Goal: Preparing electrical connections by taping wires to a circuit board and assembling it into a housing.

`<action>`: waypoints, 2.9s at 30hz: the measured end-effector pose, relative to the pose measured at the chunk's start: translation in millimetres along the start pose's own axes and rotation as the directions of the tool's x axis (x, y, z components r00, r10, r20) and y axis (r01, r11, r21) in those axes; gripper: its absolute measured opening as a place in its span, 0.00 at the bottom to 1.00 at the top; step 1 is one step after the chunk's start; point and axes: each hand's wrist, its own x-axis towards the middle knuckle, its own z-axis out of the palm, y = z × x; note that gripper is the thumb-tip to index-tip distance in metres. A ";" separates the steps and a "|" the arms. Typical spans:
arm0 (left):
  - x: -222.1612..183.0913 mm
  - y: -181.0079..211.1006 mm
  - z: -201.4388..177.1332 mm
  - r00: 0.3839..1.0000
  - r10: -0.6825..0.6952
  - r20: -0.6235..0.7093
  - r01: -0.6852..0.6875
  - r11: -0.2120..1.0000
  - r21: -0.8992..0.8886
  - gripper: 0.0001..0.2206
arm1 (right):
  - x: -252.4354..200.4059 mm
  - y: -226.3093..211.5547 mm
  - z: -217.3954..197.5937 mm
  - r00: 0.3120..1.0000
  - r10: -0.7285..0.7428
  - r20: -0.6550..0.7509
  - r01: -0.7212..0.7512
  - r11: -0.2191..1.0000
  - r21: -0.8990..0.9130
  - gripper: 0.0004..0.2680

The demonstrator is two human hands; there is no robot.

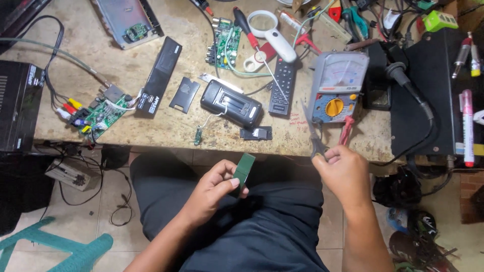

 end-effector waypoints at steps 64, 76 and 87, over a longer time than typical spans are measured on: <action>5.6 33.9 -16.0 0.996 -0.068 0.052 0.021 0.783 0.622 0.06 | -1.8 19.9 17.1 0.765 -0.620 -0.178 0.579 0.781 -0.234 0.12; 13.0 29.3 -21.0 0.970 -0.242 -0.006 0.201 0.792 0.576 0.07 | -5.3 18.5 -28.9 0.897 -0.440 0.037 0.434 0.863 -0.259 0.16; 14.6 32.7 -17.2 0.978 -0.200 0.051 0.137 0.812 0.568 0.07 | 0.2 20.1 -31.5 0.570 -0.383 0.727 0.523 0.851 0.038 0.19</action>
